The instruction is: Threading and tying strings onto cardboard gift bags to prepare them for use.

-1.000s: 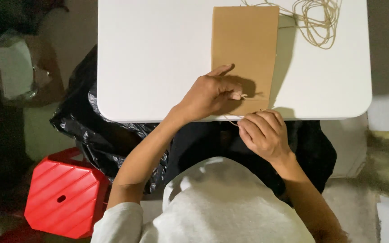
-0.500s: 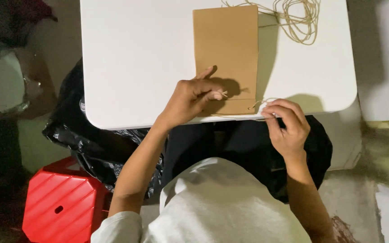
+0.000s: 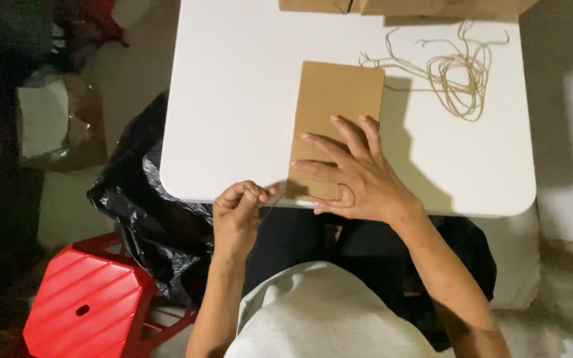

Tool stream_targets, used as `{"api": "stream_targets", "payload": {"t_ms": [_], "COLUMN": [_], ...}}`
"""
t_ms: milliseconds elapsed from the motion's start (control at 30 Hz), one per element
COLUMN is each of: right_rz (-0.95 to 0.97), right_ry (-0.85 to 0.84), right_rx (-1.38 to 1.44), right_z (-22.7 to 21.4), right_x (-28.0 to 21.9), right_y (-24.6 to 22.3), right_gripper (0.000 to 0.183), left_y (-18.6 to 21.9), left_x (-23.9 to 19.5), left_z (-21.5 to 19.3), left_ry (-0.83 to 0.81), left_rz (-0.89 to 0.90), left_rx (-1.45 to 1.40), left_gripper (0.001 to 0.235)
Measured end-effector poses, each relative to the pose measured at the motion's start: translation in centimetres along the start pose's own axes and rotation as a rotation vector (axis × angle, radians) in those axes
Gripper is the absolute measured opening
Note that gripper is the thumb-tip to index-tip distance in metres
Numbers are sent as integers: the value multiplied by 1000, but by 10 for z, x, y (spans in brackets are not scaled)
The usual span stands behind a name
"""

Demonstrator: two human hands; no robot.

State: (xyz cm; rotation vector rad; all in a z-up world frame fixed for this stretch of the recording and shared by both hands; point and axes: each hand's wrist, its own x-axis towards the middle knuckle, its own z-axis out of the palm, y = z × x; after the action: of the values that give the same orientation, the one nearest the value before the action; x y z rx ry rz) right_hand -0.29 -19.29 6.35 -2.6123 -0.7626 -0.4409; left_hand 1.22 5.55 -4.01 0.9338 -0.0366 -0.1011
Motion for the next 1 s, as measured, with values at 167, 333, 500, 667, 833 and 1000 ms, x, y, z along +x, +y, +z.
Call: {"api": "stream_targets", "payload": {"t_ms": [167, 333, 500, 667, 833, 1000], "right_rz": [-61, -107, -46, -63, -48, -54], "right_ry": [-60, -140, -169, -87, -66, -25], "right_rx": [-117, -258, -249, -235, -219, -219], "right_z": [0, 13, 6, -1, 9, 13], "right_x": [10, 10, 5, -5, -9, -14], "right_y": [-5, -6, -5, -6, -4, -3], "right_gripper": [65, 79, 62, 71, 70, 62], "left_y": [10, 10, 37, 52, 34, 37], "left_x": [0, -4, 6, 4, -7, -16], "left_z": [0, -4, -32, -81, -103, -96], "left_ry": [24, 17, 192, 300, 354, 227], "left_rz": [6, -40, 107, 151, 93, 166], "left_rx": [11, 16, -207, -320, -548, -558], "left_gripper": [15, 18, 10, 10, 8, 9]}}
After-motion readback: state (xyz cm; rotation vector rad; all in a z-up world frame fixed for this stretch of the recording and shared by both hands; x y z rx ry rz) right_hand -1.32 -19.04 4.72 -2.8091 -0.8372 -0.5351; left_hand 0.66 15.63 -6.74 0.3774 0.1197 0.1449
